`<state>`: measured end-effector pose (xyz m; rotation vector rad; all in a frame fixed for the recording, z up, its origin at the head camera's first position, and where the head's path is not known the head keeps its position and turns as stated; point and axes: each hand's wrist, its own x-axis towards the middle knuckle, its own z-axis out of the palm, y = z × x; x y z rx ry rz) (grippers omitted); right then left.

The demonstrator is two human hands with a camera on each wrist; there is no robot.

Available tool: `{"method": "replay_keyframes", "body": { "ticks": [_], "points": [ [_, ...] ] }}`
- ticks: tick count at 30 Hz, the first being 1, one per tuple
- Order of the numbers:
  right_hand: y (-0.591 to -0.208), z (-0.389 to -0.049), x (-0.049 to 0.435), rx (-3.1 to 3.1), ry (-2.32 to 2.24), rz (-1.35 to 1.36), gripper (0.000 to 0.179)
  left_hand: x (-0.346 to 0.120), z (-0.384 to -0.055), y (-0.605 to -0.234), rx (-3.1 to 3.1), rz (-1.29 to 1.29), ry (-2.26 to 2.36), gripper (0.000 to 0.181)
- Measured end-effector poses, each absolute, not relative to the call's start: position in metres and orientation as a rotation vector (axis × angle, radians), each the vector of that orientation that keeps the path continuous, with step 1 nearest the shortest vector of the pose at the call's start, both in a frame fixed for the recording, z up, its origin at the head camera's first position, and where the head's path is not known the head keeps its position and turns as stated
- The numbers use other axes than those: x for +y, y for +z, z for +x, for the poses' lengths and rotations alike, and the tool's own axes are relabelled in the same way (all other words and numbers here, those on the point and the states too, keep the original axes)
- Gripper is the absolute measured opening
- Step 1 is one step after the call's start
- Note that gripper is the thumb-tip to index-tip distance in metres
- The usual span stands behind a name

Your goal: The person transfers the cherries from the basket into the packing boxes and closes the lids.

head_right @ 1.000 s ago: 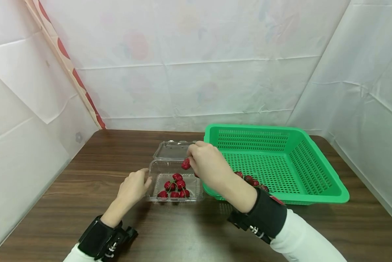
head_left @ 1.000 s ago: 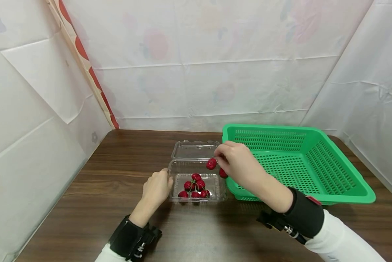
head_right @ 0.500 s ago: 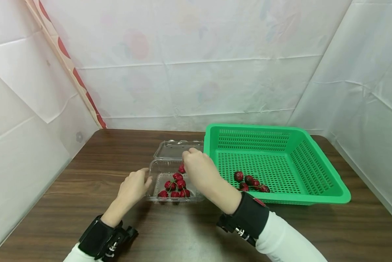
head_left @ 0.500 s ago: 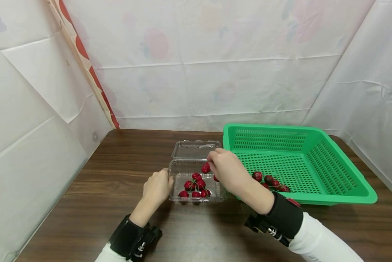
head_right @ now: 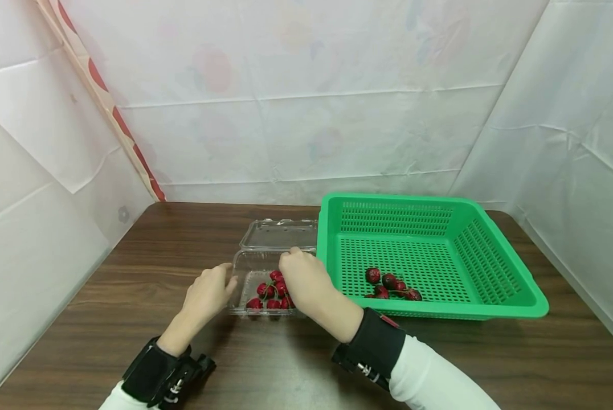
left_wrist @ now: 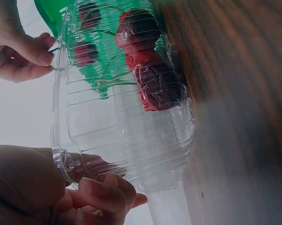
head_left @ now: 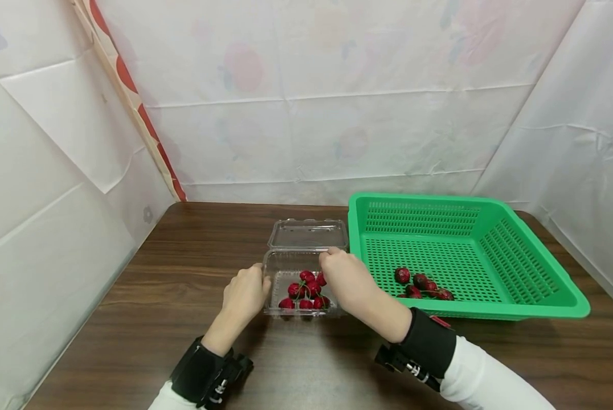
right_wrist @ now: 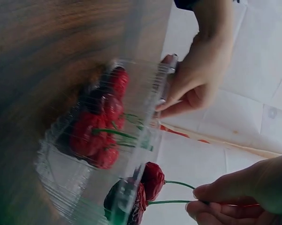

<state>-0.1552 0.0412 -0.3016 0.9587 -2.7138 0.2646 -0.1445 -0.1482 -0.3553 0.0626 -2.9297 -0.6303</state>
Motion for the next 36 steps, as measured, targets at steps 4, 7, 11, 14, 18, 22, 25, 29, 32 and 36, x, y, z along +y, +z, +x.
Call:
{"method": "replay_keyframes", "body": {
  "ticks": [4, 7, 11, 14, 18, 22, 25, 29, 32, 36],
  "points": [
    [-0.307, -0.155, 0.038, -2.752, 0.200, 0.963, 0.014, -0.148, -0.144, -0.355, -2.932, 0.066, -0.633, 0.030],
    [-0.311, -0.154, 0.036, -2.786, 0.187, 0.941, 0.011, -0.148, -0.144, -0.355, -2.934, 0.065, -0.632, 0.030],
    [-0.317, -0.154, 0.034, -2.783, 0.169, 0.928, 0.008, -0.148, -0.144, -0.355, -2.933, 0.062, -0.634, 0.029],
    [-0.320, -0.153, 0.032, -2.759, 0.131, 0.934, 0.012, -0.148, -0.144, -0.355, -2.929, 0.056, -0.634, 0.028],
    [-0.324, -0.153, 0.031, -2.732, 0.092, 0.945, 0.019, -0.148, -0.144, -0.355, -2.928, 0.054, -0.637, 0.028],
    [-0.329, -0.154, 0.030, -2.720, 0.081, 0.952, 0.024, -0.148, -0.144, -0.355, -2.933, 0.059, -0.642, 0.029],
    [-0.330, -0.154, 0.030, -2.719, 0.071, 0.950, 0.025, -0.148, -0.144, -0.355, -2.934, 0.059, -0.640, 0.030],
    [-0.332, -0.154, 0.029, -2.727, 0.062, 0.938, 0.024, -0.148, -0.144, -0.355, -2.936, 0.059, -0.641, 0.030],
    [-0.332, -0.154, 0.029, -2.726, 0.054, 0.931, 0.024, -0.148, -0.144, -0.355, -2.936, 0.060, -0.643, 0.031],
    [-0.333, -0.153, 0.029, -2.716, 0.052, 0.933, 0.023, -0.148, -0.144, -0.355, -2.934, 0.061, -0.636, 0.031]
  ]
}}
